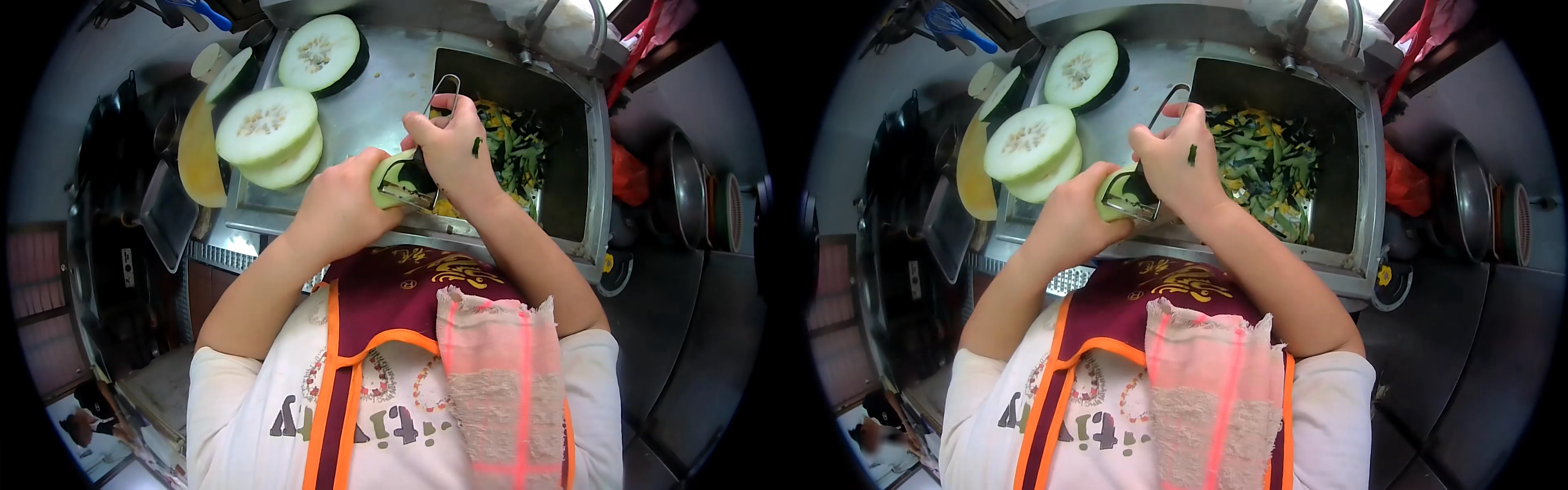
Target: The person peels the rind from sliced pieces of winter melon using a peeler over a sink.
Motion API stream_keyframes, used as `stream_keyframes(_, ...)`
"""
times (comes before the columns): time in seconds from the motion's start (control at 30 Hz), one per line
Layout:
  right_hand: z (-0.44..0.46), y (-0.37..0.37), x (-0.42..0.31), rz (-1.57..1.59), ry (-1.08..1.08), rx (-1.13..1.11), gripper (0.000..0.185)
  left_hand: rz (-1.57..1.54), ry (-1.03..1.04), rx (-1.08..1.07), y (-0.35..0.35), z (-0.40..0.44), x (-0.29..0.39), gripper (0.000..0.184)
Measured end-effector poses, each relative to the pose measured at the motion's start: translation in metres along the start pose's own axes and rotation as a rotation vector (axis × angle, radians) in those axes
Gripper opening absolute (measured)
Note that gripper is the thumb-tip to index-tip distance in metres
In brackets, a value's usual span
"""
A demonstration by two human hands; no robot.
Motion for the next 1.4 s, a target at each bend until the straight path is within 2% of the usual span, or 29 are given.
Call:
stream_keyframes(0.1,0.003,-0.003,0.006,0.02,-0.014,0.023,0.052,0.012,0.071,-0.003,-0.001,0.004,0.001,0.038)
stream_keyframes(0.2,0.009,-0.005,0.018,0.05,-0.009,0.044,0.053,-0.038,-0.043,-0.058,0.001,0.002,-0.007,0.042)
stream_keyframes(0.27,0.01,-0.009,0.025,0.115,0.073,0.08,0.054,-0.064,-0.002,-0.039,0.001,0.0,-0.013,0.041)
stream_keyframes(0.33,0.04,-0.02,0.065,0.194,0.08,0.12,0.052,-0.095,0.01,-0.037,0.0,-0.004,-0.02,0.041)
stream_keyframes(0.37,0.049,-0.043,0.076,0.009,0.064,0.245,0.049,-0.114,0.001,-0.044,-0.001,-0.01,-0.023,0.041)
stream_keyframes(0.4,0.049,-0.073,0.102,-0.351,-0.243,0.578,0.043,-0.13,-0.003,-0.048,-0.002,-0.014,-0.025,0.041)
stream_keyframes(0.43,0.048,-0.075,0.158,0.001,0.217,0.364,0.036,-0.13,0.039,0.013,-0.006,-0.017,-0.023,0.038)
stream_keyframes(0.47,0.044,-0.075,0.202,0.397,0.509,0.342,0.028,-0.135,0.076,0.075,-0.006,-0.022,-0.023,0.036)
stream_keyframes(0.57,0.031,-0.074,0.176,0.52,0.609,0.348,0.025,-0.13,0.048,0.177,-0.002,-0.027,-0.023,0.035)
stream_keyframes(0.67,0.027,-0.054,0.078,0.525,0.344,0.227,0.028,-0.08,-0.041,0.155,0.001,-0.021,-0.021,0.041)
stream_keyframes(0.7,0.021,-0.041,0.051,0.518,0.286,0.113,0.036,-0.08,-0.042,0.164,0.001,-0.019,-0.017,0.041)
stream_keyframes(0.73,0.018,-0.037,0.04,0.321,0.186,0.203,0.045,-0.08,-0.044,0.172,0.003,-0.018,-0.012,0.041)
stream_keyframes(0.77,0.006,-0.026,0.018,0.245,0.161,0.159,0.052,-0.079,-0.048,0.178,0.005,-0.016,-0.008,0.041)
stream_keyframes(0.87,0.009,-0.012,0.018,-0.019,0.018,0.149,0.051,-0.078,0.097,0.192,0.01,-0.015,0.007,0.042)
stream_keyframes(1.07,0.013,-0.011,0.01,-0.185,-0.143,0.088,0.051,-0.201,0.021,0.096,0.019,-0.013,0.003,0.045)
stream_keyframes(1.27,0.022,-0.016,0.031,0.091,0.04,0.148,0.043,-0.212,0.025,0.079,0.021,-0.013,-0.004,0.045)
stream_keyframes(1.37,0.052,-0.025,0.101,0.377,0.221,0.044,0.046,-0.215,0.012,0.038,0.021,-0.019,-0.008,0.045)
stream_keyframes(1.4,0.064,-0.055,0.145,0.057,0.118,0.163,0.044,-0.239,0.034,0.038,0.02,-0.023,-0.007,0.045)
Point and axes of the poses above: each hand's wrist, its own z-axis towards the middle knuckle, its own y-axis out of the palm, x = y × z, the point moved 7 cm from there along z, towards the middle knuckle, and after that the axes turned 5 degrees about x, right-handed, at the moved point
